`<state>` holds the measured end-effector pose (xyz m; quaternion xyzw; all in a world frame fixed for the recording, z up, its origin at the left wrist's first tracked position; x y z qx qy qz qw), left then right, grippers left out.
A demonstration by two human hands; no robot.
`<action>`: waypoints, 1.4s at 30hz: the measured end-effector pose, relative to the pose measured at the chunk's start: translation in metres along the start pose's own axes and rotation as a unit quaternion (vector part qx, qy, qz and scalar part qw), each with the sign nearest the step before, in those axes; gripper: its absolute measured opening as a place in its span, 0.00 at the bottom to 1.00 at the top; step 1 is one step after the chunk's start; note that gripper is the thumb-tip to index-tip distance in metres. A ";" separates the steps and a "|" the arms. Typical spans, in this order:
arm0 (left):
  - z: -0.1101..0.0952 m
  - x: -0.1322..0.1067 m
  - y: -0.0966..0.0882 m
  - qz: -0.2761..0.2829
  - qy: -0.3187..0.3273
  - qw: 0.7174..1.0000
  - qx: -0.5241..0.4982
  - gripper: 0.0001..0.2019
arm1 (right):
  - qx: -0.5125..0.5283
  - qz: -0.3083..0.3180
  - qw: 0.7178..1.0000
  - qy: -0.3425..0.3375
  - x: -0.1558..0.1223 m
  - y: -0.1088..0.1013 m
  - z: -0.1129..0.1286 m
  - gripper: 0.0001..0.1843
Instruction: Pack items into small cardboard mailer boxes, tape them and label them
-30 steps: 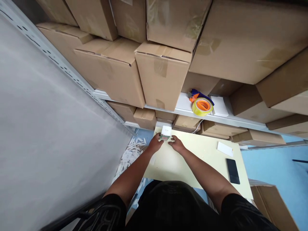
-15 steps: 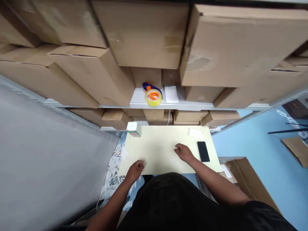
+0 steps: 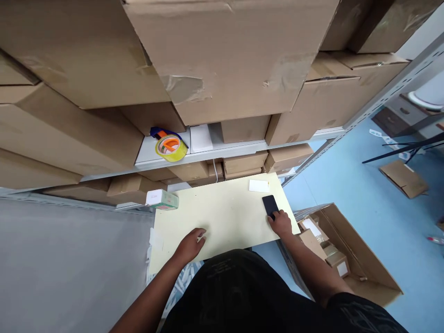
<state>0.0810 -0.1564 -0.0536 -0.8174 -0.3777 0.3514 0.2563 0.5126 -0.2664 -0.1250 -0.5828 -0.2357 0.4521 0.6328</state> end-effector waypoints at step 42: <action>-0.022 -0.053 0.058 -0.006 -0.019 1.000 0.002 0.14 | 0.220 0.109 0.953 -0.175 -0.075 0.019 0.045 0.11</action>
Point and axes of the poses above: each hand's wrist, its own x-axis towards the middle knuckle, its own y-axis out of the palm, z = x × y, the point moved 1 cm from there along x, towards the middle knuckle, and after that the axes turned 1 degree about y, right-handed, at the moved point
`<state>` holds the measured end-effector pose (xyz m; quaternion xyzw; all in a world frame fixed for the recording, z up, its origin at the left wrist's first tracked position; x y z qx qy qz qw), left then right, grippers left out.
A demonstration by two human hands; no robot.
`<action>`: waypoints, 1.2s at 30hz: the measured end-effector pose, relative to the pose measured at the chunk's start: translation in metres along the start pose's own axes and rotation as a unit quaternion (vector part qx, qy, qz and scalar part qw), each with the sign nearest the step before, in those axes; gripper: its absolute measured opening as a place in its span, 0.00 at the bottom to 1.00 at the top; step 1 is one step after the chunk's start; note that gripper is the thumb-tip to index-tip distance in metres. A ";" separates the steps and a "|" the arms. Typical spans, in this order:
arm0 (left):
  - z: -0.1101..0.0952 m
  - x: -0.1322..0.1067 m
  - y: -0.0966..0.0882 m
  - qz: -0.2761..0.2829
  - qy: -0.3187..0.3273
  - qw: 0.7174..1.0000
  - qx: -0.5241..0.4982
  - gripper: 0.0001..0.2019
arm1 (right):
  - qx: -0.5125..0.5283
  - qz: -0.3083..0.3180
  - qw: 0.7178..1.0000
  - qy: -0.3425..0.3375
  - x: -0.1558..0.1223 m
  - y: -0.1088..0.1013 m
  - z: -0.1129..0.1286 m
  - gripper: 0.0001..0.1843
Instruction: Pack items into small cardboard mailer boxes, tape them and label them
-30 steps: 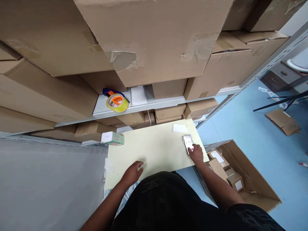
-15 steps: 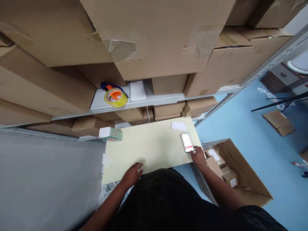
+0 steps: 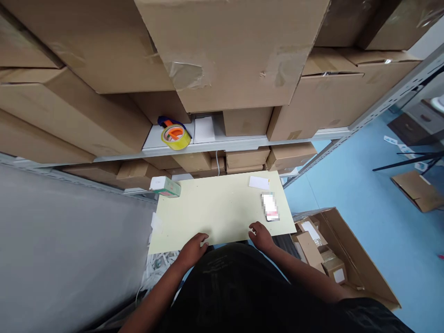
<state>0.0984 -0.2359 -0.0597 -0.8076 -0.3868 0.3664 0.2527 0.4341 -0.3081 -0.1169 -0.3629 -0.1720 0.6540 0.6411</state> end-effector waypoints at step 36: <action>0.145 -0.315 -0.010 -0.405 -0.207 0.837 -0.304 0.13 | 0.008 0.168 0.965 -0.202 0.012 0.168 0.291 0.19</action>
Point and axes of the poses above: each hand's wrist, its own x-axis towards the middle knuckle, its own y-axis out of the palm, z = x × y, the point moved 1 cm from there along x, towards the middle knuckle, and after that the axes turned 1 degree about y, right-handed, at the moved point
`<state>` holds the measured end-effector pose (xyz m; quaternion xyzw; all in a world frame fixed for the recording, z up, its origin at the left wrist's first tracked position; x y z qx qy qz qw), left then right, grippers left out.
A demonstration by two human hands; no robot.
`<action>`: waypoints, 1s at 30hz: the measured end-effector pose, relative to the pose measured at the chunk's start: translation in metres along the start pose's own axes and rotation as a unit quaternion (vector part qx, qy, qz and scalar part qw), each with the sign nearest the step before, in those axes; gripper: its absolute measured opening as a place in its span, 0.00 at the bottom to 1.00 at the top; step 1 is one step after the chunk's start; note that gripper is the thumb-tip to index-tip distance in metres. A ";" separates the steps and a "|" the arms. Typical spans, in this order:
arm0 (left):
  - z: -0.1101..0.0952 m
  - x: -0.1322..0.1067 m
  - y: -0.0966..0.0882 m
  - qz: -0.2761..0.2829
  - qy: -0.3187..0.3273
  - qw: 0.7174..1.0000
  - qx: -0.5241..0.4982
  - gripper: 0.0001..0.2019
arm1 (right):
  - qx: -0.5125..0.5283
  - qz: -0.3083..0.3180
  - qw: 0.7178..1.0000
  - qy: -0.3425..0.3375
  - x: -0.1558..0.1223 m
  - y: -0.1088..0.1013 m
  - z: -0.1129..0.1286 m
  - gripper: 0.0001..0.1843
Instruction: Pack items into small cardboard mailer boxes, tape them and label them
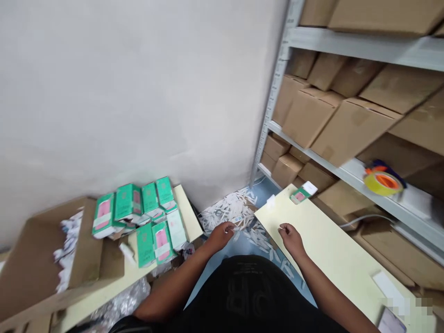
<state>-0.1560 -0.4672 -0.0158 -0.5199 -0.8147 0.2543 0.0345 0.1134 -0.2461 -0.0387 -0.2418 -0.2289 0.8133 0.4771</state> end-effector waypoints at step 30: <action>0.094 -0.275 -0.056 -0.379 -0.193 0.898 -0.110 0.15 | -0.032 0.346 0.903 -0.252 -0.055 0.227 0.174 0.22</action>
Point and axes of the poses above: each hand's wrist, its own x-axis towards the middle knuckle, its own y-axis out of the palm, z = x × y, the point moved 1 cm from there along x, towards the middle knuckle, and after that the axes turned 1 degree about y, right-handed, at the moved point
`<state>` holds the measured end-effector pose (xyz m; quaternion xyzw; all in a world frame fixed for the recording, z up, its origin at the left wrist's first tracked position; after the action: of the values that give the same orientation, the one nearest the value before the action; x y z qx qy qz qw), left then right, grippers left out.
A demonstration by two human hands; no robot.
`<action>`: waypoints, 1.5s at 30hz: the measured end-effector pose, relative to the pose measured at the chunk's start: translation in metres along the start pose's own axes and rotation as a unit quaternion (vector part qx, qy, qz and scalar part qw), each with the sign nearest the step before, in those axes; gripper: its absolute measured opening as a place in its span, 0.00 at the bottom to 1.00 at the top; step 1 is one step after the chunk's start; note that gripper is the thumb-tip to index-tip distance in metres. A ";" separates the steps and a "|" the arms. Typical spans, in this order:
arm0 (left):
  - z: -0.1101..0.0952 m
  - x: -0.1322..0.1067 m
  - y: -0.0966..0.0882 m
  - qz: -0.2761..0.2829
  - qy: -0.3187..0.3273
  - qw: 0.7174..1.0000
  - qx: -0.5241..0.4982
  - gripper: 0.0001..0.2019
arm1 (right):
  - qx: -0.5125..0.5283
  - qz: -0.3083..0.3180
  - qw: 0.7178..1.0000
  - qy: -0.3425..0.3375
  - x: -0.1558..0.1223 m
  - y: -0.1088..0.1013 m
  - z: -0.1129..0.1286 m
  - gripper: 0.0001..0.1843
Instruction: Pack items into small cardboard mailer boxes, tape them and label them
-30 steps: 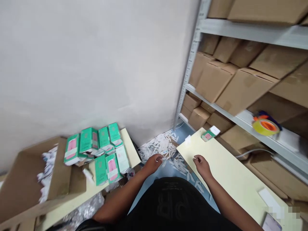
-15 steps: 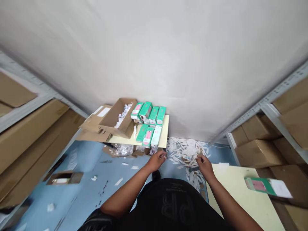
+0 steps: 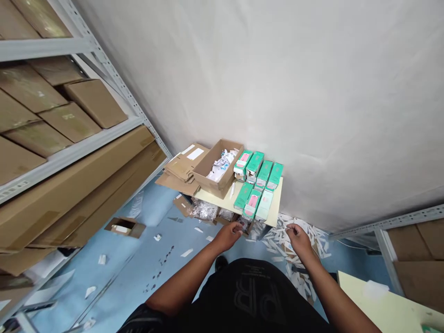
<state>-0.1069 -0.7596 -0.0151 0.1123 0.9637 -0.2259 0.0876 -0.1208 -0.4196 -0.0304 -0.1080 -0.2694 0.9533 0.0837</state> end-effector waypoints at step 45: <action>-0.161 0.117 0.354 0.529 0.231 0.778 0.246 0.10 | -0.226 -0.424 0.688 0.544 -0.271 -0.612 -0.172 0.23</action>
<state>-0.1471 -0.3569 -0.0458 0.6711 0.6554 -0.3410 -0.0624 0.2451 0.1214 0.1955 -0.4978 -0.4007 0.5004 0.5842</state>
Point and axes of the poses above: each hand's wrist, its own x-axis towards the middle knuckle, its own y-axis out of the palm, z = x × y, the point moved 1 cm from there along x, towards the middle knuckle, and after that the axes turned 1 degree about y, right-handed, at the moved point
